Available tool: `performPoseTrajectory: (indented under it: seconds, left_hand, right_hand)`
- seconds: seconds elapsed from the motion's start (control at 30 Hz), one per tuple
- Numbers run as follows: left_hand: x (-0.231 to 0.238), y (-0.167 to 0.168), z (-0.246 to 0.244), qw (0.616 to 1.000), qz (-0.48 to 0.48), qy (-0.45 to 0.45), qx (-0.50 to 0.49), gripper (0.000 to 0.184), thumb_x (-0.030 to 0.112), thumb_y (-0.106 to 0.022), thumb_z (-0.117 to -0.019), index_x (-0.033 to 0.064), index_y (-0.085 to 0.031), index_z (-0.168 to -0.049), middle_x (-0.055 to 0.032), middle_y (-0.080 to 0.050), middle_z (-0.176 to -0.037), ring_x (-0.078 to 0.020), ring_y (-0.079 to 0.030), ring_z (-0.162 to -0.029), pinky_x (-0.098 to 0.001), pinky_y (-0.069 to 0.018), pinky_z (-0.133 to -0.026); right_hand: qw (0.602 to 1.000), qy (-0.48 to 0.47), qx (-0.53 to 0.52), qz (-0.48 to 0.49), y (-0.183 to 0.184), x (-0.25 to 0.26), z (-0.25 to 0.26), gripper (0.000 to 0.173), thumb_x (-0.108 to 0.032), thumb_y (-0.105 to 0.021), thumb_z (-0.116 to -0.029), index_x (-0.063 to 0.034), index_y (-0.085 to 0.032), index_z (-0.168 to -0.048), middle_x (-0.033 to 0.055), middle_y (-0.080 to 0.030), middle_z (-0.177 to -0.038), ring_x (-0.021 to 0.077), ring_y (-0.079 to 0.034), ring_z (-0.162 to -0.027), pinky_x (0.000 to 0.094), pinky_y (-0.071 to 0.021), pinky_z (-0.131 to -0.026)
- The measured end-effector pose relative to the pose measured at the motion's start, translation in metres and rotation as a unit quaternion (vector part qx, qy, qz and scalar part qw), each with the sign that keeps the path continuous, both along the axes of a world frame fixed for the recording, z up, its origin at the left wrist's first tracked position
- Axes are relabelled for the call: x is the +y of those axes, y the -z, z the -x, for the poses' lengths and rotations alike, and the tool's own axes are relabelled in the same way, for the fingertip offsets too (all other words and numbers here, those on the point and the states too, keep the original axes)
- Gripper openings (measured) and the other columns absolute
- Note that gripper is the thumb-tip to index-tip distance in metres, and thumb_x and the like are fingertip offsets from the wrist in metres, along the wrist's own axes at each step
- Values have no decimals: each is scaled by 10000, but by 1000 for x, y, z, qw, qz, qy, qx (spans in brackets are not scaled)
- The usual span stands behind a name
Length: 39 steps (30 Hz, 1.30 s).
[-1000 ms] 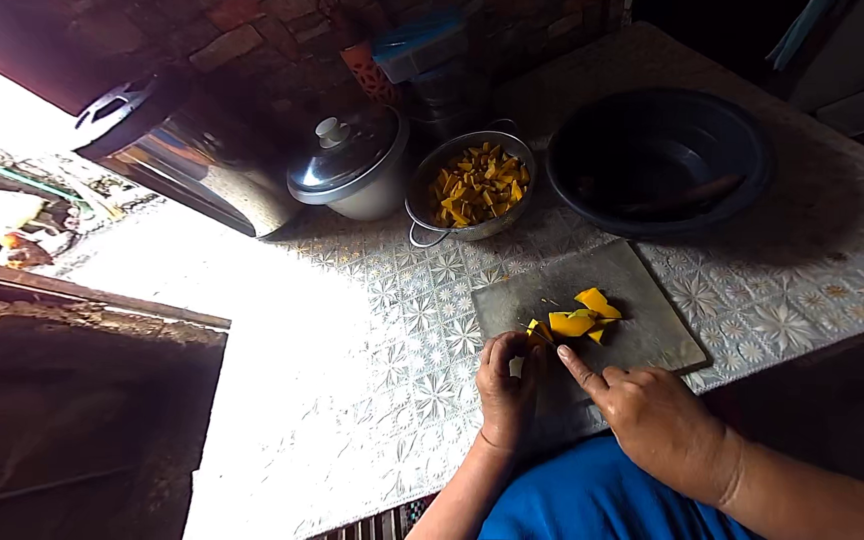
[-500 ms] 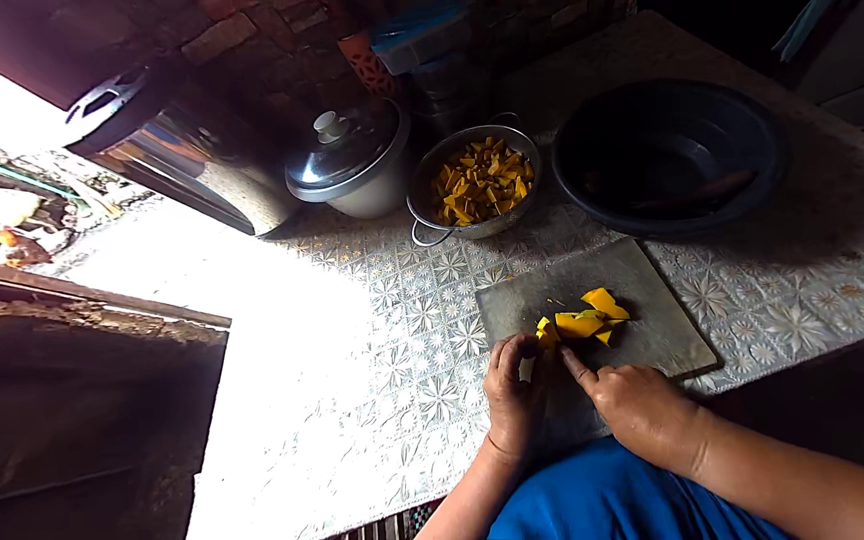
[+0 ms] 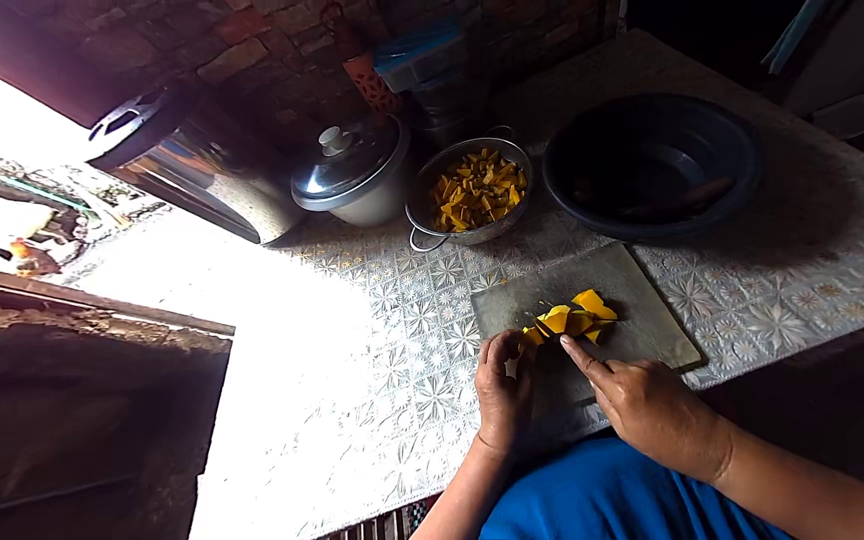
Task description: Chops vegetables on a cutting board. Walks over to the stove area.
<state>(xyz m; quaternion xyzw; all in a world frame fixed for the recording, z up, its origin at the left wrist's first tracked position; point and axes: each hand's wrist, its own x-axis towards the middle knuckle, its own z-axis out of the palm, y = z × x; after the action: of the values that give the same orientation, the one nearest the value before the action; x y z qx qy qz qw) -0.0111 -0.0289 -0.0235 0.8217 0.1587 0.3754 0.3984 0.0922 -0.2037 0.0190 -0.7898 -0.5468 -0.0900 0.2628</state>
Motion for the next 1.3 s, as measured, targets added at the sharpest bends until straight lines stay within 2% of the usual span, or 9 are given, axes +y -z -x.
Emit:
performPoseTrajectory:
  seconds: [0.2, 0.43, 0.67, 0.83, 0.9, 0.93, 1.03, 1.17, 1.3]
  left_hand:
    - [-2, 0, -1, 1000, -6, -22, -13, 148, 27, -730, -843, -33, -675, -966, -65, -685, -863, -85, -677, -759, -220, -594, -725]
    - [-2, 1, 1, 999, 16, -20, -21, 130, 16, -730, -848, -17, -693, -968, -56, -703, -872, -87, -689, -765, -229, -604, -727]
    - [0, 1, 2, 999, 22, -13, -19, 144, 0, -730, -845, -25, -696, -983, -65, -707, -891, -93, -696, -784, -236, -610, -742]
    - [1, 2, 2, 1000, 16, -15, -16, 149, -2, -732, -837, -30, -696, -980, -72, -716, -892, -107, -706, -800, -249, -615, -760]
    - [0, 2, 2, 1000, 4, -16, -13, 142, 9, -740, -836, -27, -710, -970, -77, -722, -891, -111, -707, -803, -253, -614, -763]
    - [0, 2, 1, 1000, -5, -17, -10, 134, 20, -742, -841, -24, -717, -966, -76, -724, -892, -110, -705, -802, -250, -611, -760]
    - [0, 0, -1, 1000, -5, -20, -3, 129, 31, -733, -856, -20, -707, -972, -71, -711, -893, -96, -696, -785, -236, -609, -740]
    - [1, -2, 1, 1000, -1, -18, 7, 147, 34, -713, -871, -31, -698, -1001, -79, -697, -910, -89, -682, -792, -227, -597, -754]
    - [4, -2, 10, 1000, 0, 8, 25, 186, 11, -697, -880, -54, -704, -1055, -111, -705, -978, -108, -699, -864, -242, -603, -813]
  right_hand:
    - [999, -25, -27, 3, -5, 1, 6, 547, -81, -529, -868, -77, -650, -1402, 20, -516, -543, 188, -491, -411, 317, -385, -392]
    - [997, -31, -50, 43, -7, 7, 7, 544, -57, -544, -859, -87, -664, -1389, 30, -501, -532, 196, -487, -400, 323, -382, -382]
    - [986, -27, -31, 162, -32, 12, 9, 646, 12, -635, -808, -81, -607, -1447, 65, -582, -579, 238, -584, -452, 362, -463, -416]
    - [969, -47, 19, 243, -38, 19, 7, 690, 47, -624, -836, -80, -534, -1508, 99, -638, -644, 285, -653, -546, 404, -515, -482]
    - [930, -60, 102, 348, -41, 26, 4, 688, 49, -526, -942, -80, -371, -1600, 174, -695, -794, 376, -709, -733, 499, -557, -631]
    - [920, -63, 127, 365, -38, 29, 3, 686, 38, -496, -964, -70, -319, -1618, 189, -698, -824, 399, -712, -772, 524, -559, -669]
    - [946, -47, 106, 304, -19, 24, 0, 640, -17, -523, -958, -58, -397, -1584, 149, -678, -721, 357, -696, -656, 487, -552, -591]
    - [950, -48, 129, 282, -15, 17, -5, 590, -72, -481, -1004, -92, -402, -1589, 149, -676, -731, 365, -693, -676, 507, -544, -604]
    - [993, -32, 72, 87, 8, 2, -4, 533, -94, -527, -898, -59, -626, -1420, 76, -596, -582, 271, -596, -472, 436, -497, -453]
